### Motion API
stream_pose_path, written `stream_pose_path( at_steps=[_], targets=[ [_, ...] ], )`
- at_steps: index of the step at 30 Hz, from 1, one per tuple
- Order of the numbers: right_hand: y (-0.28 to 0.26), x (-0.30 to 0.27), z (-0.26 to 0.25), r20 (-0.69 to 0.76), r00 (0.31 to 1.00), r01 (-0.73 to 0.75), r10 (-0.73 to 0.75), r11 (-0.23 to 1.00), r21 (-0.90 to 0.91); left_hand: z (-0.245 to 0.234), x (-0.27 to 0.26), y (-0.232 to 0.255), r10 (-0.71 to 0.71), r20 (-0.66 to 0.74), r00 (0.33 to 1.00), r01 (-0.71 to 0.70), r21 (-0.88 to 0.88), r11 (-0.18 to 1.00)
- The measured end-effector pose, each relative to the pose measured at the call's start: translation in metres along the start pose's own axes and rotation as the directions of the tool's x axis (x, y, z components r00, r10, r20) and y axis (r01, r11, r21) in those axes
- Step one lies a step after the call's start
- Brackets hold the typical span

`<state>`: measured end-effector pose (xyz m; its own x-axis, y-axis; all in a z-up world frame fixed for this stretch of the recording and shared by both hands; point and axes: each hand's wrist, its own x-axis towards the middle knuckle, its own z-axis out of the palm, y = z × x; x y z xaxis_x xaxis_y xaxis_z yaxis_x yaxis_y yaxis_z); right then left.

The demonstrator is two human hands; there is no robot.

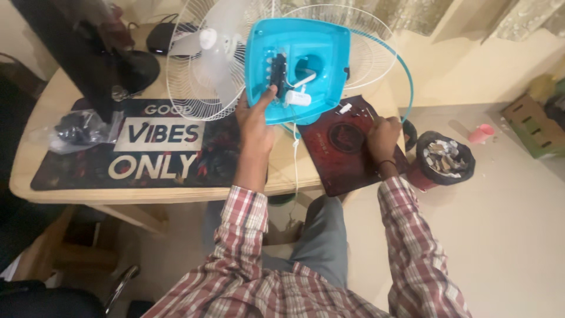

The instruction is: The person assembles a small blue desk fan by hand. They connect the power cord to the base, attach the fan blades to the motor, and secure the front grill.

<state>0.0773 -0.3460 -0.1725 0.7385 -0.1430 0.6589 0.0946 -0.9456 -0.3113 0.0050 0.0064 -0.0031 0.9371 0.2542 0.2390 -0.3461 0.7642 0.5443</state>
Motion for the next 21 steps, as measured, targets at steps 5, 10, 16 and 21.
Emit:
stream_pose_path(
  at_steps=[5,10,16,21],
  targets=[
    [-0.024,0.006,-0.032,-0.158,0.984,0.091,-0.084,0.995,0.034,-0.004,0.001,-0.003,0.01,0.001,1.0,-0.01,-0.002,1.0],
    [-0.1,0.025,-0.095,-0.15,0.983,0.152,-0.109,0.935,0.32,-0.003,0.0,-0.003,-0.018,-0.02,1.0,0.018,0.002,1.0],
    [-0.215,0.04,-0.17,-0.011,0.979,0.147,-0.204,0.664,0.733,-0.003,-0.001,0.005,-0.036,-0.001,0.999,0.036,-0.006,0.999],
    [-0.276,0.058,-0.184,0.089,0.93,0.184,-0.358,0.66,0.728,-0.004,0.0,0.014,-0.056,-0.044,0.997,0.058,0.038,0.998]
  ],
)
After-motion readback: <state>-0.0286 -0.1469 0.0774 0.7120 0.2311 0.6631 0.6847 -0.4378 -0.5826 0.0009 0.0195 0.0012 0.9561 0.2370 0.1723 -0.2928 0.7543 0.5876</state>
